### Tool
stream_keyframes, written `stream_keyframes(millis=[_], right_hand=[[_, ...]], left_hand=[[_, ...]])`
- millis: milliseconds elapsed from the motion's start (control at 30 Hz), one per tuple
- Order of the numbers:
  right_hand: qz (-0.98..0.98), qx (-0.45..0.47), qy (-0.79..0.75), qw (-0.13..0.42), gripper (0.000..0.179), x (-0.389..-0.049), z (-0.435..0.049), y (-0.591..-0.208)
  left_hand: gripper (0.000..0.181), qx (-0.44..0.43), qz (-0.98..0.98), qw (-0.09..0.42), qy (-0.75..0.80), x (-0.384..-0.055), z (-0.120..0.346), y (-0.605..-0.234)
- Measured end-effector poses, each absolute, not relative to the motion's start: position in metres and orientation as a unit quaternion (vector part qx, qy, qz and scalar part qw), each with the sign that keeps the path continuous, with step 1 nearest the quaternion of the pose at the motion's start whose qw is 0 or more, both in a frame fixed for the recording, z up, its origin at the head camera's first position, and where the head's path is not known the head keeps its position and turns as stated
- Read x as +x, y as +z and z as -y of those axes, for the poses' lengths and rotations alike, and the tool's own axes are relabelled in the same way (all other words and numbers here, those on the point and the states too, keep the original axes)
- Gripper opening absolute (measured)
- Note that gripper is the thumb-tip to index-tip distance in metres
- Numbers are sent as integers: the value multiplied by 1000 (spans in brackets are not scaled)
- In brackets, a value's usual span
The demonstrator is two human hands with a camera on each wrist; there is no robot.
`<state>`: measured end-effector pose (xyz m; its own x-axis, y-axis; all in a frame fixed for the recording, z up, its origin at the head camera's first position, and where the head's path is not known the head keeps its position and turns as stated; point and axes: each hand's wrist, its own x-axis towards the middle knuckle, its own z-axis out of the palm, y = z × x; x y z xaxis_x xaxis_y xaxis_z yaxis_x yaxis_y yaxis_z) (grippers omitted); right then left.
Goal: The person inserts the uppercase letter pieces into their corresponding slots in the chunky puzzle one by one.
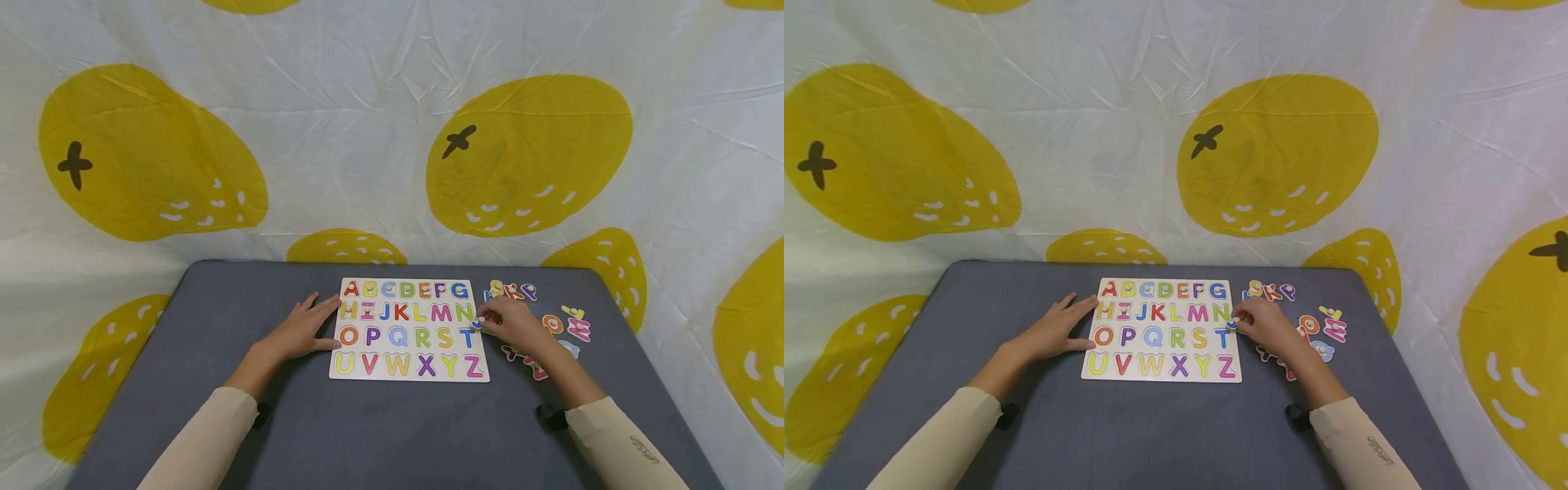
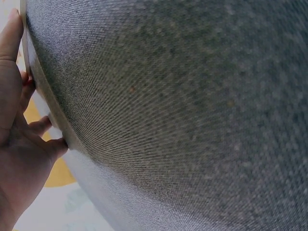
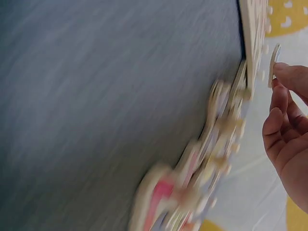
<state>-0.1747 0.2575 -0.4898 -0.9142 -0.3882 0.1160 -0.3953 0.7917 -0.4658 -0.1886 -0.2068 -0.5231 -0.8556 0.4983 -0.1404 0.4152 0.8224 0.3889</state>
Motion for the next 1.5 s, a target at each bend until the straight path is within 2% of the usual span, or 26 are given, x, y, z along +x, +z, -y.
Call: stream_keyframes(millis=[900, 1500], right_hand=[[930, 292, 212, -73, 10, -224, -107, -490], [935, 303, 167, -81, 8, -229, -72, -494]], left_hand=[[97, 239, -948, 112, 176, -187, 206, -522], [97, 237, -947, 119, 182, -187, 207, -521]])
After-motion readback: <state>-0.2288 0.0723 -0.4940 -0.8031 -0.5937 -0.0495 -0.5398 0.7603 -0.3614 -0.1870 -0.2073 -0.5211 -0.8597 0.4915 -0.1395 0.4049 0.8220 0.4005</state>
